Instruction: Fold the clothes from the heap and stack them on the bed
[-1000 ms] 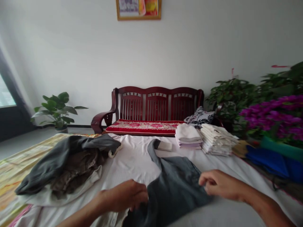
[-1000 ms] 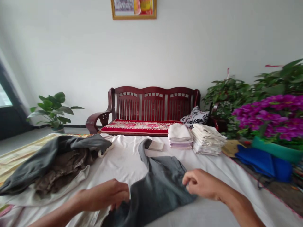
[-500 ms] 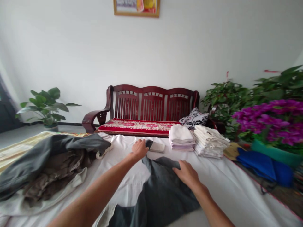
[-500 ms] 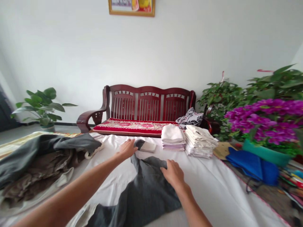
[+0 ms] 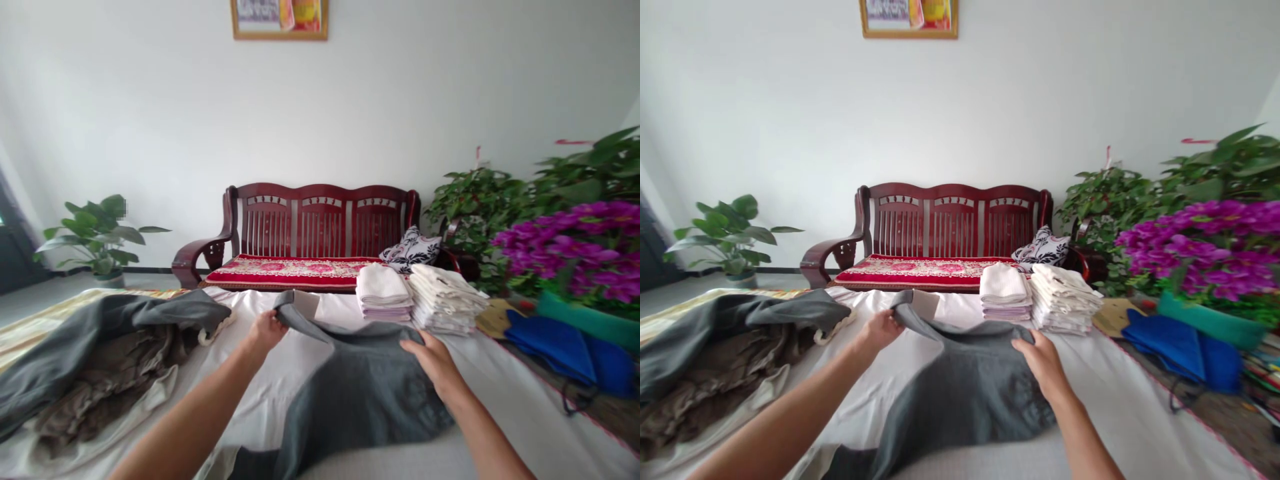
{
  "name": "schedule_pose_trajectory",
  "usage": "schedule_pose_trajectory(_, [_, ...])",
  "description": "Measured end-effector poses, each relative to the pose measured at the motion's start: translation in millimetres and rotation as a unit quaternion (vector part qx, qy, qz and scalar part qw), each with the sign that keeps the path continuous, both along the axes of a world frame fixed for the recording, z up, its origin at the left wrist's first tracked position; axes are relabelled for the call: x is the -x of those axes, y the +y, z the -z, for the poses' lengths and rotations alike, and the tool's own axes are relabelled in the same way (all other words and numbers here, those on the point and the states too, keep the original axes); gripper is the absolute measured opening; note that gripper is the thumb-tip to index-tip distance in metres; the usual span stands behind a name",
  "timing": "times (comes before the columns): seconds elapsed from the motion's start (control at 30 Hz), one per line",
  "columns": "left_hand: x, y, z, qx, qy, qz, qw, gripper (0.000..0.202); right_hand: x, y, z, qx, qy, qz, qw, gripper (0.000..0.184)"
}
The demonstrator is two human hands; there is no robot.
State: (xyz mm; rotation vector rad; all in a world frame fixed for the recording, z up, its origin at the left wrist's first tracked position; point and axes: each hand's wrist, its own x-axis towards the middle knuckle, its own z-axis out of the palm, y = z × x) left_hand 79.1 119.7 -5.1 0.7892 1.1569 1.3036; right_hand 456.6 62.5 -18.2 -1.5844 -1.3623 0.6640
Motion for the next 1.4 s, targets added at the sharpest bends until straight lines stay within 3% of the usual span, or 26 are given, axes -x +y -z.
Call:
schedule_pose_trajectory(0.13, [15, -37, 20.0, 0.066, 0.095, -0.062, 0.991, 0.01, -26, -1, 13.7, 0.095, 0.03, -0.069, 0.993, 0.031])
schedule_pose_trajectory(0.17, [19, -42, 21.2, 0.069, 0.123, -0.082, 0.987, 0.004, -29, -1, 17.4, 0.112, 0.036, -0.086, 0.989, 0.032])
schedule_pose_trajectory(0.23, [25, -43, 16.6, 0.046, 0.164, -0.106, 0.98, 0.015, -30, 1, 22.1, 0.11, 0.032, -0.101, 0.988, 0.037])
schedule_pose_trajectory(0.33, [25, -25, -0.2, -0.031, 0.229, -0.115, 0.966, 0.036, -24, 5, 21.4, 0.05, -0.012, -0.092, 0.994, 0.042])
schedule_pose_trajectory(0.4, [21, -7, -8.8, -0.073, 0.325, -0.115, 0.936, 0.046, -20, 5, 19.3, 0.025, -0.035, -0.087, 0.995, 0.043])
schedule_pose_trajectory(0.5, [16, 18, -7.1, -0.056, 0.406, -0.095, 0.907, 0.054, -19, 5, 20.0, 0.038, -0.037, -0.083, 0.995, 0.044])
schedule_pose_trajectory(0.7, [26, 42, 19.0, -0.006, 0.263, -0.05, 0.963, 0.023, -22, 3, 24.7, 0.057, 0.037, -0.036, 0.997, 0.046])
schedule_pose_trajectory(0.9, [61, 37, 3.7, -0.061, 0.084, -0.032, 0.994, 0.007, -24, -3, 17.6, 0.012, 0.175, 0.038, 0.984, 0.051])
schedule_pose_trajectory(1.03, [99, 16, -1.0, -0.097, 0.002, -0.005, 0.995, 0.022, -30, -3, 18.9, -0.018, 0.21, 0.089, 0.974, 0.052])
schedule_pose_trajectory(1.1, [117, 5, 2.2, -0.069, -0.015, 0.023, 0.997, 0.03, -33, -1, 21.3, -0.009, 0.224, 0.092, 0.97, 0.053])
schedule_pose_trajectory(1.2, [136, -9, 8.5, 0.031, -0.007, 0.082, 0.996, 0.037, -35, 3, 24.4, 0.006, 0.235, 0.088, 0.968, 0.055])
schedule_pose_trajectory(1.27, [140, -15, 12.0, 0.069, 0.055, 0.099, 0.991, 0.042, -35, 5, 25.2, 0.009, 0.23, 0.086, 0.969, 0.054])
schedule_pose_trajectory(1.4, [135, -17, 16.2, 0.021, 0.248, 0.071, 0.966, 0.042, -36, 8, 25.2, 0.011, 0.211, 0.07, 0.975, 0.049])
